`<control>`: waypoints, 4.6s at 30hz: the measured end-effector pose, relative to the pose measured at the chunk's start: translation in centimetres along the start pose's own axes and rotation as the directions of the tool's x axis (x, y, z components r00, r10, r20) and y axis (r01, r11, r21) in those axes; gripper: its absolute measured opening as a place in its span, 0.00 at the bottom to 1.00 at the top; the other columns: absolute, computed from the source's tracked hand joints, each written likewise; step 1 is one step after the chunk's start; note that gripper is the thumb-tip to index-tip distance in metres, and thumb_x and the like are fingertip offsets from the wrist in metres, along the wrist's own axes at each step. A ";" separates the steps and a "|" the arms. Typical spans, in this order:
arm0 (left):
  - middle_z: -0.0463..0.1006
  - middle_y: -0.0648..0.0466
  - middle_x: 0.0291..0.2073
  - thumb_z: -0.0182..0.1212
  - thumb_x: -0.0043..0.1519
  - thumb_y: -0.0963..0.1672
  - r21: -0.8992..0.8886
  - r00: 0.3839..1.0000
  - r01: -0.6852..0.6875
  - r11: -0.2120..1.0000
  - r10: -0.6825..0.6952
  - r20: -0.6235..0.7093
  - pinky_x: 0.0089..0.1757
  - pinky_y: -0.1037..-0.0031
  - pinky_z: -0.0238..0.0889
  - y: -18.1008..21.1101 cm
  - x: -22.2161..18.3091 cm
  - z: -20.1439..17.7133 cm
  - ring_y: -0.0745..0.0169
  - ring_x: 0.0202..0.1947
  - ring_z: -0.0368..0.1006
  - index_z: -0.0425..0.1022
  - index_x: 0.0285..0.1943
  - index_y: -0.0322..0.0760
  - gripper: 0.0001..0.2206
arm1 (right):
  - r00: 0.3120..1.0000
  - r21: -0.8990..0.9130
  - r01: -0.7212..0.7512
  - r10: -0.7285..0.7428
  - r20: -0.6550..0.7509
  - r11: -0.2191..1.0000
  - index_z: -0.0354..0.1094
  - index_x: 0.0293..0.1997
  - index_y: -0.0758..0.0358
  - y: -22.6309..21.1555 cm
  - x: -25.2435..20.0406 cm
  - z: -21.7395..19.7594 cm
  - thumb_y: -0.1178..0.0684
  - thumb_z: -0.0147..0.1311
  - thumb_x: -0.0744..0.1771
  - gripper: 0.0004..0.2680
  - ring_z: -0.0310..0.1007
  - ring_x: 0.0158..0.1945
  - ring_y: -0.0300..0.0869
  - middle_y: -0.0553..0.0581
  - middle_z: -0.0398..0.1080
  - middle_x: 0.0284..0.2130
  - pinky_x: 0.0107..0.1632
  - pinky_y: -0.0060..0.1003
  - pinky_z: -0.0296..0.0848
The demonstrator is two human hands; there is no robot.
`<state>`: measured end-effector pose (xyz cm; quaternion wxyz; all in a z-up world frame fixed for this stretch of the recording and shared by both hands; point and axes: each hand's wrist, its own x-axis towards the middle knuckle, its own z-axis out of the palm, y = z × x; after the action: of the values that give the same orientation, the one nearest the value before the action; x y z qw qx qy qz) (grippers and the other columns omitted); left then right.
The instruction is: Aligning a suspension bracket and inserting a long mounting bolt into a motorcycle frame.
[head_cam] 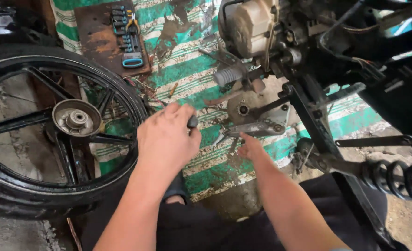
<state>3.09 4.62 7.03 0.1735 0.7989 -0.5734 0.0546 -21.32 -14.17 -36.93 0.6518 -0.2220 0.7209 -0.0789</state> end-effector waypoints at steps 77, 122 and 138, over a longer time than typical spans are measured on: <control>0.83 0.46 0.42 0.67 0.53 0.45 -0.185 0.988 0.123 0.975 -0.104 0.111 0.43 0.41 0.77 0.4 0.9 -3.0 0.27 0.36 0.84 0.85 0.47 0.44 0.13 | 0.838 0.542 0.545 -0.429 -0.337 0.639 0.77 0.53 0.77 4.1 -16.4 -1.7 0.65 0.72 0.60 0.17 0.82 0.43 0.58 0.71 0.79 0.42 0.45 0.61 0.78; 0.90 0.45 0.37 0.73 0.61 0.43 -0.350 0.930 0.352 0.868 -0.366 0.027 0.31 0.63 0.75 -3.9 -1.7 -8.3 0.51 0.23 0.82 0.88 0.58 0.32 0.16 | 0.366 0.474 0.190 -0.510 0.778 0.860 0.48 0.80 0.81 -2.1 -34.2 -18.7 0.56 0.62 0.63 0.36 0.63 0.41 0.46 0.76 0.59 0.71 0.32 0.36 0.68; 0.84 0.45 0.41 0.66 0.69 0.35 -0.964 0.905 0.228 0.136 -0.395 0.158 0.45 0.75 0.84 -5.7 -3.1 -8.8 0.56 0.38 0.86 0.79 0.65 0.23 0.14 | 0.354 0.474 0.164 -0.501 0.790 0.865 0.49 0.80 0.76 -1.5 -35.5 -17.6 0.57 0.62 0.63 0.35 0.63 0.39 0.48 0.78 0.57 0.75 0.31 0.37 0.70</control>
<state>8.37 12.04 13.16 0.6782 0.6066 -0.2872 -0.2993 -36.34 -3.64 -1.78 0.9270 -0.2660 0.1786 -0.1948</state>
